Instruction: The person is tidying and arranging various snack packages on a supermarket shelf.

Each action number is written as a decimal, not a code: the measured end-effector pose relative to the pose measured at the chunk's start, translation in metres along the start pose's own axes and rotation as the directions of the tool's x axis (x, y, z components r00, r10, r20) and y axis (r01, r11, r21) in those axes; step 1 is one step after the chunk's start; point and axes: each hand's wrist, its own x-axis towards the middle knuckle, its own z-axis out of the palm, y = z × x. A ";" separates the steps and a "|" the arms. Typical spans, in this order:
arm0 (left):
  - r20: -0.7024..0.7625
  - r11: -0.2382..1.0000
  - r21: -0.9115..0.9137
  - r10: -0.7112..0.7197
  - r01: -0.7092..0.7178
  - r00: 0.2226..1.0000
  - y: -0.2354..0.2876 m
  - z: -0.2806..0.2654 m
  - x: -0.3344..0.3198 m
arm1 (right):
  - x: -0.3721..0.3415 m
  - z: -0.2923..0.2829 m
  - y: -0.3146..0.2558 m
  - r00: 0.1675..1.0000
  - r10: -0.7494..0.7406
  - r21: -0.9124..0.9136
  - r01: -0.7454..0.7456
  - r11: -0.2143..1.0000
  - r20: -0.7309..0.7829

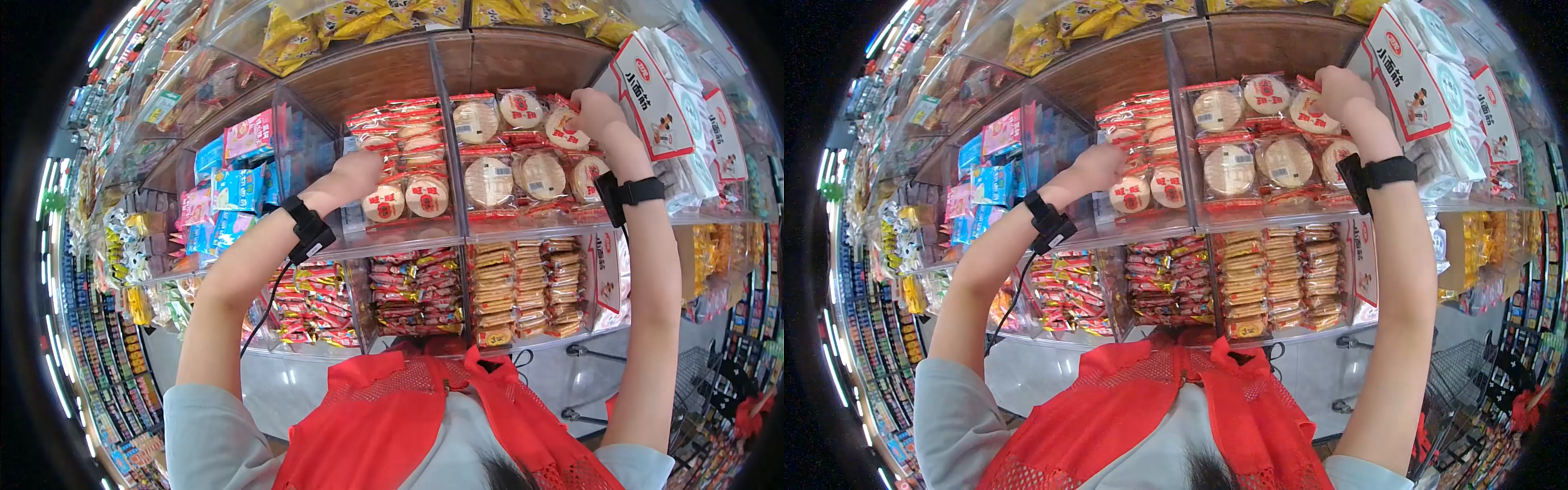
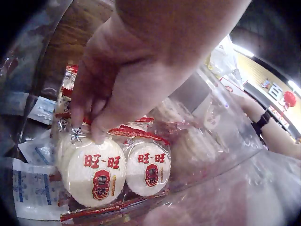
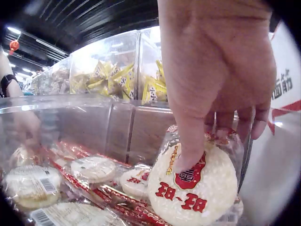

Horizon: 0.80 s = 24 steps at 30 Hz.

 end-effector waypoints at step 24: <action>-0.649 0.893 -0.225 0.160 -0.389 0.743 0.002 -0.146 -0.080 | -0.129 0.007 -0.122 0.855 0.046 0.854 0.510 0.104 -0.516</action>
